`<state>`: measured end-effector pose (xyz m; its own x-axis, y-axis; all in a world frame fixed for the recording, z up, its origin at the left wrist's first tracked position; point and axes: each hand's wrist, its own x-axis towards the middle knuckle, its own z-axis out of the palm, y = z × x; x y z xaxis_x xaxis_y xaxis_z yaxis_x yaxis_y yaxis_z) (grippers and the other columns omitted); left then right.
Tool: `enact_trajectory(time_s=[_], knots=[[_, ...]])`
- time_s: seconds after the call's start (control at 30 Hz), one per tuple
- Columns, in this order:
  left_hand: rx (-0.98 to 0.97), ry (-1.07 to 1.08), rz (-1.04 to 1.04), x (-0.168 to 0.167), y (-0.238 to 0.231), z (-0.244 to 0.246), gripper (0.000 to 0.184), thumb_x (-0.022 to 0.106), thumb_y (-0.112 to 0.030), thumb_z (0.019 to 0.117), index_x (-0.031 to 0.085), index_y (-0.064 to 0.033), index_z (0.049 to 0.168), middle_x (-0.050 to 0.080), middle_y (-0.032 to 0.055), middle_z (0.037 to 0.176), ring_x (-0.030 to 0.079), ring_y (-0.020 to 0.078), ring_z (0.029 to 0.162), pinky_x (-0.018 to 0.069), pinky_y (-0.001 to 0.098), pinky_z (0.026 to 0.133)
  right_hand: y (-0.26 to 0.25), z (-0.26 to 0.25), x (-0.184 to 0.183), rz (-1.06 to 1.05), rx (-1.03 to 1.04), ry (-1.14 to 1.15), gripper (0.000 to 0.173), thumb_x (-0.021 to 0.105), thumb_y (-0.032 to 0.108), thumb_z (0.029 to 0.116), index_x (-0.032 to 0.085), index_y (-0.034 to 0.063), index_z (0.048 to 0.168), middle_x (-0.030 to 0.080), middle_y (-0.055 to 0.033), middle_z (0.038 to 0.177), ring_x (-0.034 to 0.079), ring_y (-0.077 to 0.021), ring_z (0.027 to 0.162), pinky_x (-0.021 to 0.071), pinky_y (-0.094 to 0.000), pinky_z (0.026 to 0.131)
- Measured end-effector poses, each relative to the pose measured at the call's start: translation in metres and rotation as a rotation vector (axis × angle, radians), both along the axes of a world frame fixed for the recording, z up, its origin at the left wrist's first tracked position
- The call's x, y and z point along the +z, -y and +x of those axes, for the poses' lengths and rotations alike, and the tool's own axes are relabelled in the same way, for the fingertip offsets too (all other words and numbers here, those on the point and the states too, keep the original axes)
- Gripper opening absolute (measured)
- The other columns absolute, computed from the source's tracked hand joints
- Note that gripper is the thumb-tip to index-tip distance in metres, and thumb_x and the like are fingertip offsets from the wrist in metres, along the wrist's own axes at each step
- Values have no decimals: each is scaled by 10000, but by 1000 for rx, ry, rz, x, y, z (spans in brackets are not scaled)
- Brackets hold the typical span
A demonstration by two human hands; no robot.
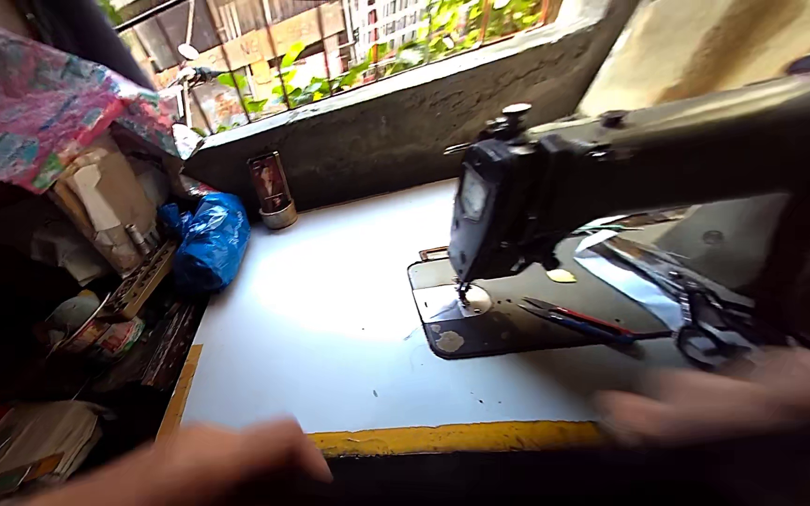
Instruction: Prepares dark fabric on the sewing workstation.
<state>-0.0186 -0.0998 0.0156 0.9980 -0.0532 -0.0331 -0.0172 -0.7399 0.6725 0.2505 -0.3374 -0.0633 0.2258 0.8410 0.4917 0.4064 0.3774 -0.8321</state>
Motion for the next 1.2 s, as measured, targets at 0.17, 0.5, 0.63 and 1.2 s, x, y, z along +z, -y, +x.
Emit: enact_trajectory(time_s=[0.17,0.5,0.63,1.2], knots=[[355,-384,262,-62,-77,64,197,602,-169,1029,644,-31,1163,693,105,952,670,197,865,543,415,819,-122,19,-91,-156,-230,21,132,601,153,996,627,80,889,572,29,674,550,-32,579,472,-228,545],[544,723,646,-212,-15,140,224,589,-119,983,789,-100,1081,766,88,1125,709,219,1091,529,355,966,-174,44,-131,-293,-325,574,316,570,290,1011,669,16,886,645,-117,726,665,-276,729,456,-475,725],[486,578,647,-233,-8,140,305,528,-103,1019,738,-63,1236,729,115,1259,676,238,1222,486,378,1087,-178,54,-145,-165,-473,621,205,636,276,942,701,81,938,641,-37,777,642,-199,696,491,-397,644],[396,306,522,-206,1,117,299,551,-158,1015,725,-104,1252,693,131,1327,615,246,1297,405,411,1111,-94,39,-148,-5,-135,805,227,545,42,1020,756,109,1071,733,-69,1032,605,-243,1052,393,-357,1012]])
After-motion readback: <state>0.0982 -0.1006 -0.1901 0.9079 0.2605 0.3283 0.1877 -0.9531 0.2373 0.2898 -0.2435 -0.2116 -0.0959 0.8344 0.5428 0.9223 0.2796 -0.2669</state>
